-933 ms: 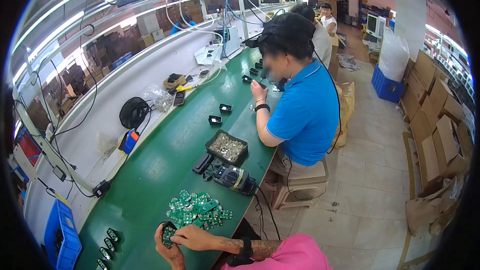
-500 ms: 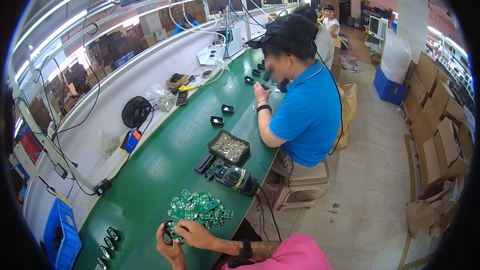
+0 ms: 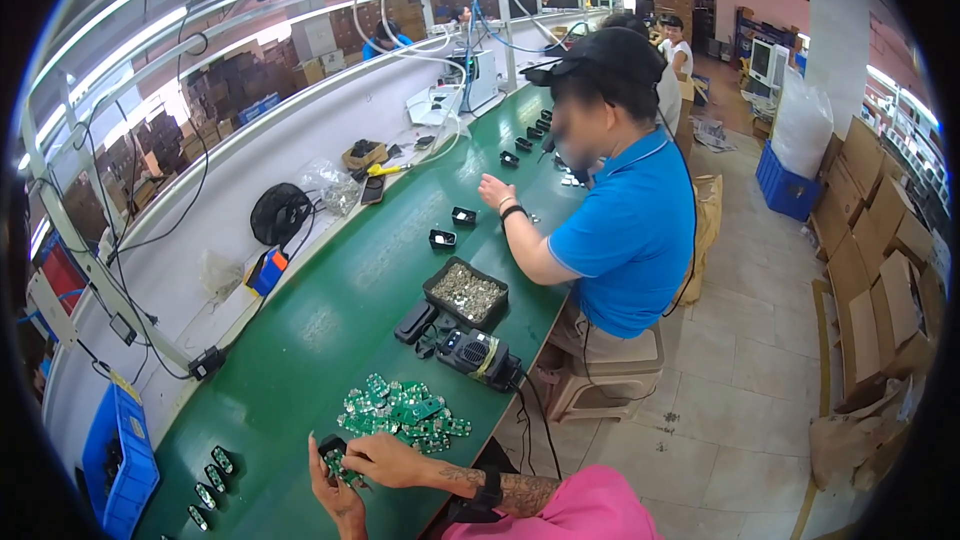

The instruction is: Assembling small electronic components on a factory production line.

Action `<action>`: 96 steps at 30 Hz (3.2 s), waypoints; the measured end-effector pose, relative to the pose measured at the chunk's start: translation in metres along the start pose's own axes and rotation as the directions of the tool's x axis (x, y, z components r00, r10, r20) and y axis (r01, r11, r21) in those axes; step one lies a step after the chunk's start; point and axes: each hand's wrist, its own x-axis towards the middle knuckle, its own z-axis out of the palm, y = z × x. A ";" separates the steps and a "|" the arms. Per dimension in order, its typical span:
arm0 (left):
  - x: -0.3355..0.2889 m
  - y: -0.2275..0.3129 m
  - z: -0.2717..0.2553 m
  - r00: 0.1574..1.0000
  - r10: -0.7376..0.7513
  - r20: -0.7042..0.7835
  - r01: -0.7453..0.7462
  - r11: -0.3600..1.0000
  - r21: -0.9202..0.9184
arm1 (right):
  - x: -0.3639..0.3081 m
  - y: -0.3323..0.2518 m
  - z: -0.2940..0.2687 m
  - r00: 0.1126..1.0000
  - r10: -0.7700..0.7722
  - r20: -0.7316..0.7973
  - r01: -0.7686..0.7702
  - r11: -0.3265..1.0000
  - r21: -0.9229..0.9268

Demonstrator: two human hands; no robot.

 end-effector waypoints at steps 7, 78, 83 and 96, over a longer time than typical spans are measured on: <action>0.012 0.004 -0.040 0.968 -0.143 0.207 0.175 0.973 -0.149 | 0.013 0.005 0.015 0.986 -0.052 -0.160 0.044 0.998 -0.055; -0.046 0.041 -0.199 0.847 -0.317 -0.427 0.269 0.948 -0.169 | 0.101 -0.022 0.176 0.659 0.457 0.597 -0.747 0.491 0.448; -0.065 0.030 -0.210 0.808 -0.265 -0.526 0.303 0.953 -0.015 | 0.107 -0.019 0.175 0.612 0.442 0.656 -0.790 0.374 0.485; -0.076 0.026 -0.211 0.767 -0.014 -0.642 0.189 0.961 0.204 | 0.114 -0.025 0.194 0.512 0.559 0.652 -0.852 0.238 0.466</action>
